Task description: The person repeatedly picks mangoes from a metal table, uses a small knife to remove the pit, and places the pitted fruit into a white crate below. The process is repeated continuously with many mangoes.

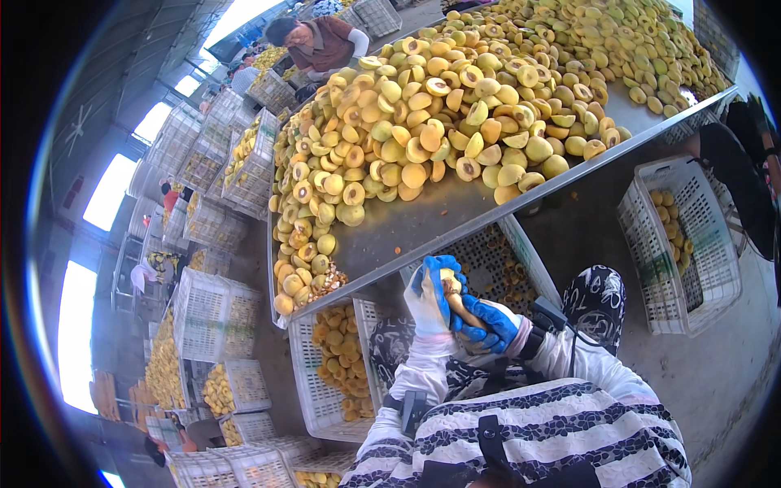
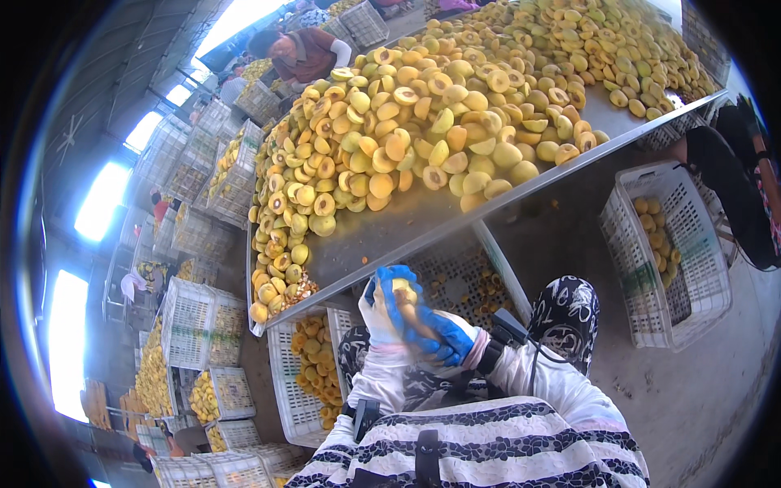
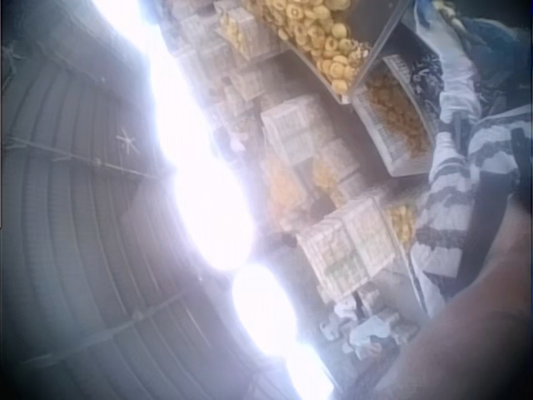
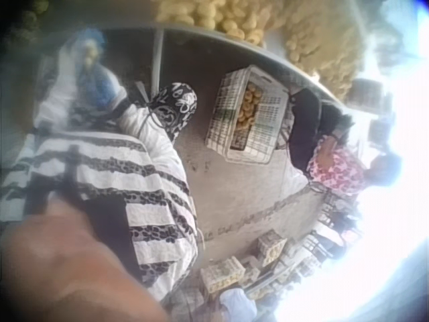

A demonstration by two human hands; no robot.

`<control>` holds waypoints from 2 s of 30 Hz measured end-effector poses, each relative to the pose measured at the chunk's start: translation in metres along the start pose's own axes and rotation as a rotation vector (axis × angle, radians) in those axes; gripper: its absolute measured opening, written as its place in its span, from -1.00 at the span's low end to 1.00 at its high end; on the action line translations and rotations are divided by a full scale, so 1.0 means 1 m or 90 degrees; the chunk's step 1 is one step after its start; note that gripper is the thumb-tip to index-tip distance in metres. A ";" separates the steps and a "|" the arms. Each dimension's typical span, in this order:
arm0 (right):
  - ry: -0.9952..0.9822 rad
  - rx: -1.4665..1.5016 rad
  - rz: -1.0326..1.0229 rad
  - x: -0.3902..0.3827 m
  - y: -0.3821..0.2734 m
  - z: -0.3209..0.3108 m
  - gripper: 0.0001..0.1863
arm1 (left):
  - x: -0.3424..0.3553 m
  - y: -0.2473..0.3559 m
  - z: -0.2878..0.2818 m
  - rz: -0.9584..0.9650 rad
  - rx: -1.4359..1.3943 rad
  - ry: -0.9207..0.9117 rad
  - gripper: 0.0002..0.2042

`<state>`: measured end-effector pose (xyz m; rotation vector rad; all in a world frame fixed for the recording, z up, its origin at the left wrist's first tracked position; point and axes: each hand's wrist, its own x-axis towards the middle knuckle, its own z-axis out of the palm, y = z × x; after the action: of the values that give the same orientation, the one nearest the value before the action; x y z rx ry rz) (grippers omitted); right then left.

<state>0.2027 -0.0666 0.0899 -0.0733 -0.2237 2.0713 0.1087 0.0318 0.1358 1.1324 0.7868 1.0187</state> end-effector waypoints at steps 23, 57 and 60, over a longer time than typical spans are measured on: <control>0.242 0.347 -0.124 0.008 -0.014 -0.093 -0.59 | 0.023 -0.100 -0.086 -0.428 -0.379 0.111 -0.48; 0.608 -1.188 -0.087 -0.011 -0.075 -0.030 -0.62 | 0.251 -0.030 0.017 0.230 1.210 -0.021 -0.23; 0.583 -1.135 -0.135 -0.011 -0.075 -0.034 -0.62 | 0.239 -0.024 -0.002 0.272 1.102 -0.081 -0.42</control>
<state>0.2774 -0.0365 0.0699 -1.8439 -1.2909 0.8568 0.1974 0.2533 0.1105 2.8734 1.3698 0.3646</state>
